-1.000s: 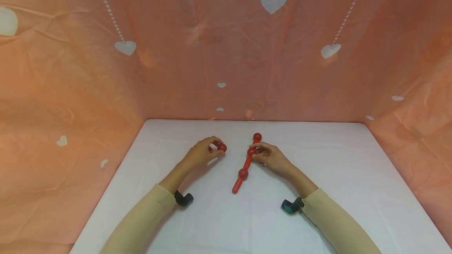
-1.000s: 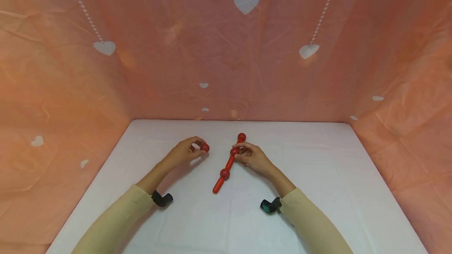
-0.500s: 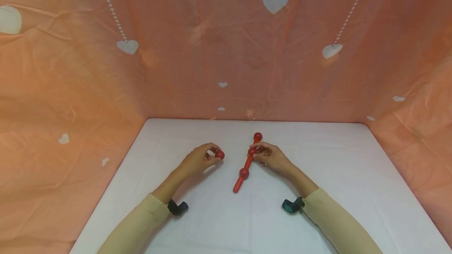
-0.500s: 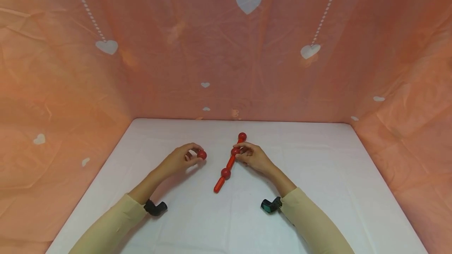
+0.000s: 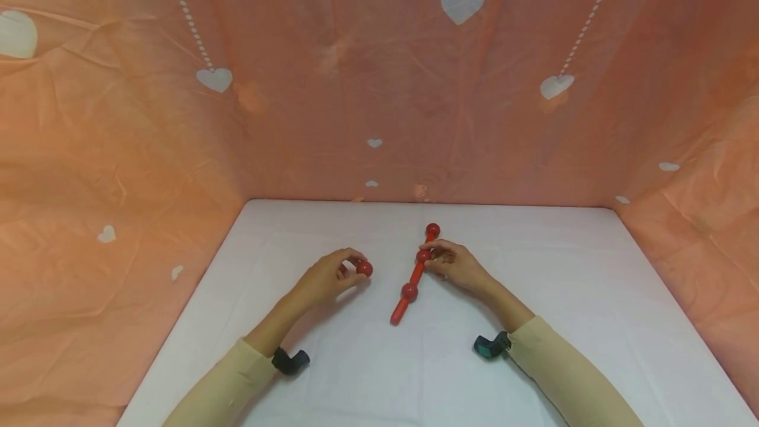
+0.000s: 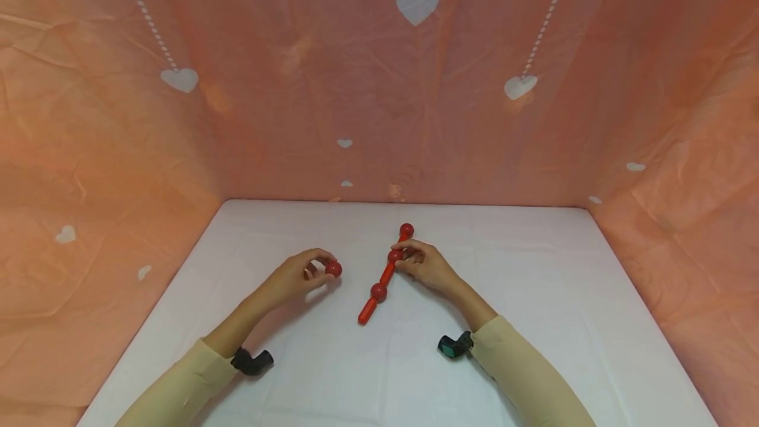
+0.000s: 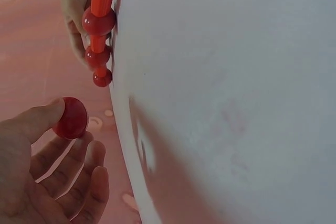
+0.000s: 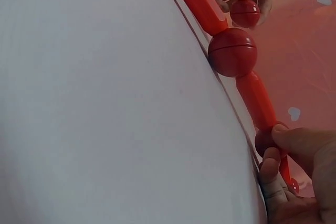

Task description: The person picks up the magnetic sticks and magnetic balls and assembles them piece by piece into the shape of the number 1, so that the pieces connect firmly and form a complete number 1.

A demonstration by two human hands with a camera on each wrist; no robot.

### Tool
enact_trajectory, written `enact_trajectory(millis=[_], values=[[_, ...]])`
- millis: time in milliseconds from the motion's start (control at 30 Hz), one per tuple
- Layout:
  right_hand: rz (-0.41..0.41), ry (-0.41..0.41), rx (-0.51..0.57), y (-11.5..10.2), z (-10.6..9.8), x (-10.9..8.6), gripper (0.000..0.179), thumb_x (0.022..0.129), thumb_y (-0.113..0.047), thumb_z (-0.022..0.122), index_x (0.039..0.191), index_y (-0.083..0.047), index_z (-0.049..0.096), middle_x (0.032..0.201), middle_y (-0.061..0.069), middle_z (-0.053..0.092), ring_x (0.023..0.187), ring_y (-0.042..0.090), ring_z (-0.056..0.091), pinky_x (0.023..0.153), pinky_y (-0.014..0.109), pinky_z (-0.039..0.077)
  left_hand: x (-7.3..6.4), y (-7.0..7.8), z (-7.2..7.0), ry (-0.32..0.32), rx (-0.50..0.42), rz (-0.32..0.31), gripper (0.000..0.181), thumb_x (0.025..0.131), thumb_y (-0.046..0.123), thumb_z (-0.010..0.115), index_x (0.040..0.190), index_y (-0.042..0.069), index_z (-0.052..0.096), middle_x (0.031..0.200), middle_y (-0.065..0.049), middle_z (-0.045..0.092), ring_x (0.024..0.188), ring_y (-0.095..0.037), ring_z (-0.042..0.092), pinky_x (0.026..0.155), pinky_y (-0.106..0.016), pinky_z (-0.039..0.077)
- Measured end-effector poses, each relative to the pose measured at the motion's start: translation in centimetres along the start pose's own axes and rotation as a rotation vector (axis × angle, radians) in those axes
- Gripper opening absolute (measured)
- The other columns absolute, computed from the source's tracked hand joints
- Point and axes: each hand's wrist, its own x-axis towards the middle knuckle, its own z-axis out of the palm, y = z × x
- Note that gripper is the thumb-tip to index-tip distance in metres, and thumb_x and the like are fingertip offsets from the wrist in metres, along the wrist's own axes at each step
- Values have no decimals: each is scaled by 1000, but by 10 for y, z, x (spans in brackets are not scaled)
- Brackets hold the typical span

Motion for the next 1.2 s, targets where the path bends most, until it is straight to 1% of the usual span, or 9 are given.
enact_trajectory(millis=[133, 233, 367, 467, 633, 767, 867, 1000, 1200], values=[[21, 0, -9, -1, 1, 0, 39, 102, -15, 75, 141, -12, 68, 108, 9, 65, 75, 20, 60, 69, 26, 53, -5, 2, -1, 0, -1, 4, 35, 95, 27, 85, 127, 23, 72, 108, 6, 72, 86, -12, 62, 75, -30, 56], [18, 1, -24, -1, 1, 1, 40, 102, -14, 75, 141, -11, 68, 108, 9, 64, 75, 20, 60, 68, 27, 53, -10, 3, -1, -5, 1, -1, 35, 95, 28, 85, 127, 24, 72, 109, 8, 72, 87, -11, 62, 75, -29, 56], [10, 9, -46, -2, 2, 2, 40, 101, -14, 77, 139, -11, 69, 110, 10, 65, 77, 19, 59, 67, 26, 53, -14, 5, 0, -30, -7, 7, 35, 95, 28, 85, 127, 25, 72, 109, 8, 72, 86, -11, 62, 75, -27, 56], [0, 12, -58, -3, 2, 2, 39, 100, -14, 78, 138, -10, 70, 110, 11, 65, 79, 20, 58, 68, 26, 53, -17, 6, 1, -48, -18, 28, 33, 96, 26, 84, 127, 23, 72, 107, 7, 71, 84, -11, 62, 73, -27, 56], [-23, 14, -88, -5, 2, 2, 37, 100, -12, 78, 136, -9, 71, 109, 11, 67, 80, 21, 58, 67, 25, 52, -22, 8, 3, -80, -26, 61, 31, 97, 24, 83, 126, 23, 71, 102, 8, 69, 83, -11, 62, 72, -27, 55], [-32, 30, -126, -8, 3, 1, 36, 99, -12, 78, 135, -10, 71, 112, 9, 67, 86, 21, 58, 70, 26, 52, -25, 10, 4, -99, -16, 60, 31, 97, 24, 83, 126, 25, 71, 100, 10, 68, 84, -12, 62, 72, -27, 55], [-34, 42, -152, -11, 4, 0, 37, 99, -11, 78, 135, -11, 71, 112, 10, 66, 88, 22, 58, 71, 27, 53, -28, 13, 5, -106, -9, 56, 31, 97, 23, 83, 125, 25, 71, 102, 11, 68, 85, -12, 62, 74, -27, 55], [-37, 53, -189, -12, 5, 0, 38, 97, -10, 80, 134, -12, 72, 109, 9, 63, 88, 21, 57, 71, 28, 52, -32, 13, 7, -119, -5, 59, 31, 97, 23, 83, 125, 23, 71, 103, 10, 69, 87, -12, 62, 76, -27, 55], [-45, 81, -246, -12, 5, 1, 37, 97, -11, 81, 133, -14, 73, 110, 7, 63, 93, 21, 57, 77, 30, 53, -35, 12, 9, -146, -2, 74, 33, 96, 24, 84, 126, 20, 71, 104, 9, 69, 88, -12, 61, 76, -27, 55]])
